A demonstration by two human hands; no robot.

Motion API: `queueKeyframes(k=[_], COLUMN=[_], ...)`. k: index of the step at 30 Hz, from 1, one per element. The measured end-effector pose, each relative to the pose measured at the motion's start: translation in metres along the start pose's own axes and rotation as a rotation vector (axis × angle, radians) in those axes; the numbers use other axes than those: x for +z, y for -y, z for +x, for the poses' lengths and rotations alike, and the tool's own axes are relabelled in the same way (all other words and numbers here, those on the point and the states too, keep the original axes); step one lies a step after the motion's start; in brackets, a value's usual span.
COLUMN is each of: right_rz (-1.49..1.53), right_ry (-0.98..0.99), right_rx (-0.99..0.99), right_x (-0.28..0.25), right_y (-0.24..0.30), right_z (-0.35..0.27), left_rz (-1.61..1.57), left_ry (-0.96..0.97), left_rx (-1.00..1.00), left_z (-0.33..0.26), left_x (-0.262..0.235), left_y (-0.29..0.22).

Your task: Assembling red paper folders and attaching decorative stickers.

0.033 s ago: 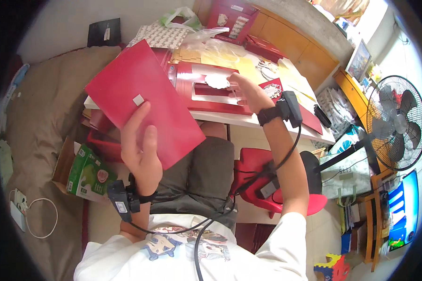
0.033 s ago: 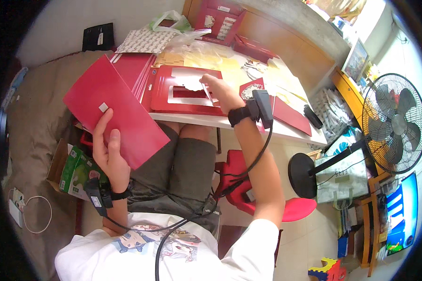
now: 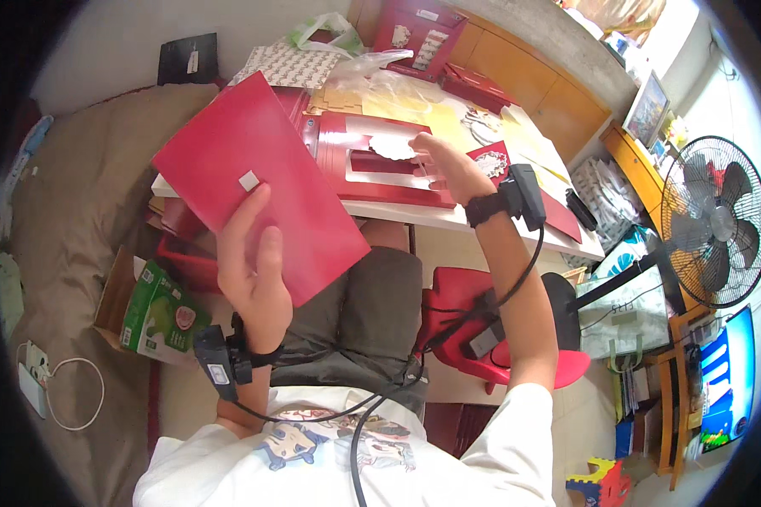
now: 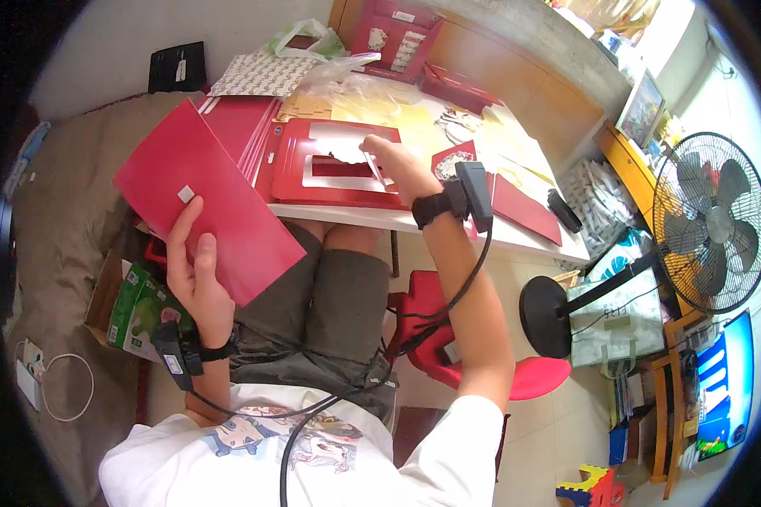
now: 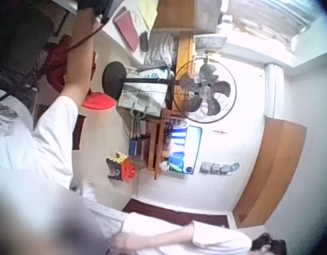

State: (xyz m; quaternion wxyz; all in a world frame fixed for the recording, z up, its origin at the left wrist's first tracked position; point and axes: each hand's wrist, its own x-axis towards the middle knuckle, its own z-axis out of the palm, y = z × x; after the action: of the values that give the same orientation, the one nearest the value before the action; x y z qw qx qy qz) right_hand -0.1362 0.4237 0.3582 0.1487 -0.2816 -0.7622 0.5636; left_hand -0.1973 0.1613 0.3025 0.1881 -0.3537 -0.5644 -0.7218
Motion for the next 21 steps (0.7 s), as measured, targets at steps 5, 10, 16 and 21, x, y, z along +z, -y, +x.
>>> queueKeyframes(k=[5,10,16,21], right_rz=[-0.173,0.479,0.519,0.449], right_ry=[-0.006,0.154,0.068,-0.031], right_rx=[0.040,-0.315,-0.635,-0.781], right_x=[-0.007,0.008,0.053,0.067], right_y=[0.013,0.002,0.001,-0.011], right_z=[-0.013,-0.042,-0.111,-0.138], left_rz=[-0.025,0.062,-0.023,-0.045], left_ry=[0.019,0.078,0.237,0.382], left_rx=[0.015,0.048,0.072,0.183], left_z=[-0.001,0.001,0.007,0.010], left_x=[0.002,0.005,0.027,0.030], left_y=[0.000,0.000,-0.007,-0.024])
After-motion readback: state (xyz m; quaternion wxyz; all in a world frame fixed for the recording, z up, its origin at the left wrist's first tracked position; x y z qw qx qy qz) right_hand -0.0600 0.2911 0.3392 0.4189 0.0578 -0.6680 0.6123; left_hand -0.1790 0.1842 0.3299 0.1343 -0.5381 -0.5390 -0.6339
